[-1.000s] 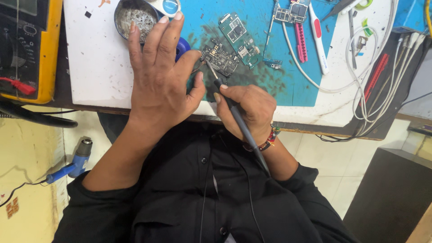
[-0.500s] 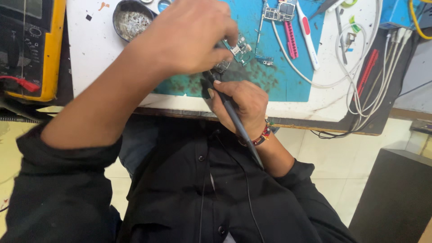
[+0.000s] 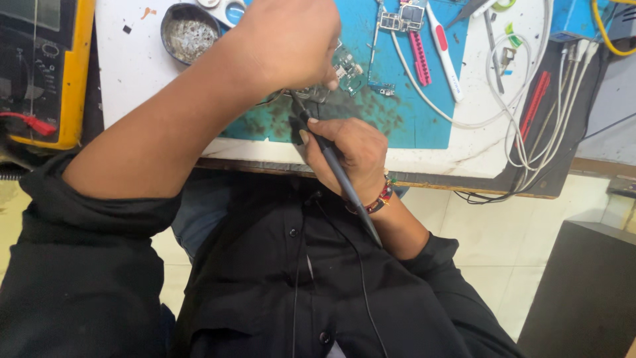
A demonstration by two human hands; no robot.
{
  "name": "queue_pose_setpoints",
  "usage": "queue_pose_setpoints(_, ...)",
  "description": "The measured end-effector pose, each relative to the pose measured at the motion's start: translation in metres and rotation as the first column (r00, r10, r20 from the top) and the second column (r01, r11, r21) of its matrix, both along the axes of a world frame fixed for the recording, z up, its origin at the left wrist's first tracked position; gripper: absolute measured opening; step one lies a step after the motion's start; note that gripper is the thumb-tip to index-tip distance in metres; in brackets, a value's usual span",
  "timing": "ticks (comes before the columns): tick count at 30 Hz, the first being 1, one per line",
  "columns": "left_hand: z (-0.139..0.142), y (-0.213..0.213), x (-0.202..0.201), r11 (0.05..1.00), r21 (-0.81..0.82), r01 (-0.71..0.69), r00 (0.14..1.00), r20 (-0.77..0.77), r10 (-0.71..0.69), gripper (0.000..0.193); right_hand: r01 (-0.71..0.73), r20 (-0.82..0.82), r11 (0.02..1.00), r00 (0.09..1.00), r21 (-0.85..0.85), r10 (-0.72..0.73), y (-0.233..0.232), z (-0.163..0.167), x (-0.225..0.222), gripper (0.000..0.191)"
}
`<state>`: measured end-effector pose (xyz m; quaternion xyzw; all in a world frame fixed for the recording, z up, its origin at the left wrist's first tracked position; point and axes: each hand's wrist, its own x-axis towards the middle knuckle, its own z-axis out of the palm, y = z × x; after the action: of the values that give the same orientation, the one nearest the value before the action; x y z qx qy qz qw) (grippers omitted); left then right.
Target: The person cleans a circuit board with a toothbrush, then uses a soldering iron and tweezers to solder components on the board. The person also uses a blue suction tool to remove debris from the board.
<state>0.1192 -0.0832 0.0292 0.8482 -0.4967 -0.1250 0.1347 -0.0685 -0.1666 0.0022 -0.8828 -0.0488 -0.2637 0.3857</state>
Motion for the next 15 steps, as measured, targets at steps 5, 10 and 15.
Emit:
queue_pose_setpoints(5, -0.008, 0.005, 0.005, 0.983, 0.084, -0.163, 0.985, -0.046, 0.167, 0.043, -0.009, 0.021, 1.0, 1.0, 0.021, 0.009, 0.0, -0.002, 0.0, 0.02)
queue_pose_setpoints(10, -0.016, 0.015, 0.008, 0.981, 0.056, -0.184, 0.974, -0.12, 0.189, 0.039, -0.003, 0.012, 1.0, 1.0, 0.014, 0.003, 0.0, -0.002, 0.0, 0.019)
queue_pose_setpoints(15, -0.012, 0.048, -0.002, 0.905, -0.418, -0.08, 0.977, 0.145, 0.154, 0.028, -0.015, 0.014, 0.999, 1.0, 0.032, 0.015, 0.0, -0.002, 0.001, 0.019)
